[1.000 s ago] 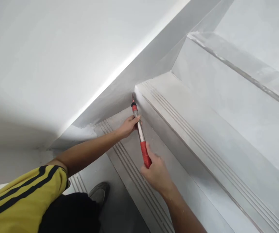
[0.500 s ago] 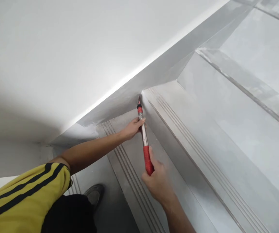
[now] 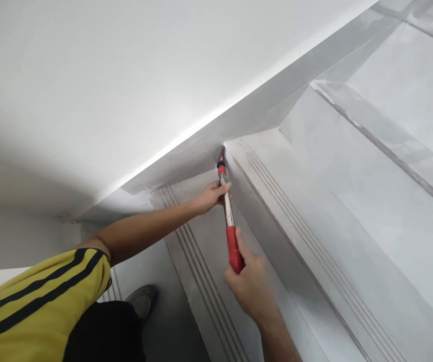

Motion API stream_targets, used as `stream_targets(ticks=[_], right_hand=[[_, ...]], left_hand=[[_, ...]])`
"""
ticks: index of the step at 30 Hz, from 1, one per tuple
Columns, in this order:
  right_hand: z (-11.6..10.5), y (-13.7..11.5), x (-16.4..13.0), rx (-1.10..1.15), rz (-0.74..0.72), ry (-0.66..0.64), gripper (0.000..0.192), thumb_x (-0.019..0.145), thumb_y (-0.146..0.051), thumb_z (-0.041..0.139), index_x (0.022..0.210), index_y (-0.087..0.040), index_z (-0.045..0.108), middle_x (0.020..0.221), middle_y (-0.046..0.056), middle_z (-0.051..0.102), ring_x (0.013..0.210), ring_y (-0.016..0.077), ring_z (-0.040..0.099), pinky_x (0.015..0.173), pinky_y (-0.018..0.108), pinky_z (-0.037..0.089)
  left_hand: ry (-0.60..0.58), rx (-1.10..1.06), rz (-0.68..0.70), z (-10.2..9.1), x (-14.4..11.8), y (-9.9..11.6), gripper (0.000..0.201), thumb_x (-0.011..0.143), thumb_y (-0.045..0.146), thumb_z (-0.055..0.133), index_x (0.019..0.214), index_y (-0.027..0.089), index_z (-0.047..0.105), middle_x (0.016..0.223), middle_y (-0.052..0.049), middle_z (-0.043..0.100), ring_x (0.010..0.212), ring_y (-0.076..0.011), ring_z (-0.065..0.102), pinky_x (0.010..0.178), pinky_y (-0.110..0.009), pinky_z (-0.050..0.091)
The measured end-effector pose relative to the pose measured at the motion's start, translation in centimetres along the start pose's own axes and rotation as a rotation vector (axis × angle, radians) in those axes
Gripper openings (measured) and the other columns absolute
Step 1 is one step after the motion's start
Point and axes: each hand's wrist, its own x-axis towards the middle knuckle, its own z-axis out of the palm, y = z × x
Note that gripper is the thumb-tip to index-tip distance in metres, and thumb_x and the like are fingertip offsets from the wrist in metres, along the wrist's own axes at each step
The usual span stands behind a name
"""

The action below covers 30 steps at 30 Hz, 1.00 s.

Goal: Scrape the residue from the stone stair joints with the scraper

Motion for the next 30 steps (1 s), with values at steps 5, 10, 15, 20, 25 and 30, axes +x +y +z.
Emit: stream_targets(ticks=[5, 10, 15, 20, 25, 30], right_hand=[[-0.1, -0.3, -0.3, -0.006, 0.013, 0.020, 0.076, 0.072, -0.022, 0.047, 0.146, -0.015, 0.030, 0.052, -0.006, 0.044, 0.043, 0.0095, 0.041, 0.041, 0.021, 0.038], [-0.2, -0.6, -0.7, -0.041, -0.009, 0.064, 0.076, 0.072, -0.022, 0.048, 0.146, -0.015, 0.030, 0.051, -0.005, 0.043, 0.042, 0.0098, 0.041, 0.041, 0.021, 0.037], [-1.2, -1.0, -1.0, 0.007, 0.036, 0.039, 0.075, 0.072, -0.023, 0.048, 0.146, -0.018, 0.031, 0.051, -0.005, 0.045, 0.041, 0.0101, 0.041, 0.040, 0.022, 0.038], [-1.4, -1.1, -1.0, 0.017, 0.036, 0.042, 0.076, 0.070, -0.021, 0.049, 0.144, -0.020, 0.034, 0.053, -0.005, 0.046, 0.042, 0.0104, 0.043, 0.040, 0.022, 0.038], [-1.3, -1.1, -1.3, 0.019, 0.035, 0.024, 0.076, 0.071, -0.022, 0.049, 0.145, -0.020, 0.032, 0.053, -0.005, 0.047, 0.041, 0.0104, 0.043, 0.038, 0.021, 0.037], [-1.5, -1.1, -1.3, 0.087, 0.061, 0.043, 0.076, 0.071, -0.022, 0.048, 0.145, -0.020, 0.032, 0.052, -0.005, 0.047, 0.040, 0.0100, 0.042, 0.037, 0.021, 0.036]], left_hand=[[-0.045, -0.007, 0.006, 0.1, -0.1, 0.4, 0.027, 0.084, 0.036, 0.055, 0.073, 0.014, 0.043, 0.068, -0.006, 0.056, 0.057, -0.0137, 0.056, 0.053, -0.029, 0.051], [-0.054, -0.008, 0.023, 0.5, -0.3, 1.3, 0.030, 0.083, 0.041, 0.056, 0.078, 0.015, 0.042, 0.070, -0.006, 0.057, 0.059, -0.0141, 0.057, 0.056, -0.030, 0.051], [-0.064, 0.031, 0.024, 1.0, -0.5, 2.1, 0.028, 0.086, 0.037, 0.051, 0.072, 0.014, 0.041, 0.067, -0.006, 0.056, 0.056, -0.0135, 0.055, 0.055, -0.031, 0.050], [-0.078, 0.051, 0.009, 0.9, -0.5, 2.3, 0.031, 0.083, 0.041, 0.055, 0.074, 0.014, 0.043, 0.069, -0.007, 0.057, 0.059, -0.0155, 0.057, 0.058, -0.033, 0.052], [-0.083, 0.055, 0.027, 0.8, -0.7, 2.4, 0.035, 0.082, 0.046, 0.054, 0.072, 0.014, 0.043, 0.068, -0.007, 0.057, 0.058, -0.0153, 0.058, 0.056, -0.032, 0.052], [-0.043, 0.075, 0.006, 1.0, -0.8, 2.5, 0.034, 0.083, 0.043, 0.054, 0.070, 0.015, 0.042, 0.066, -0.007, 0.057, 0.055, -0.0152, 0.057, 0.056, -0.034, 0.052]])
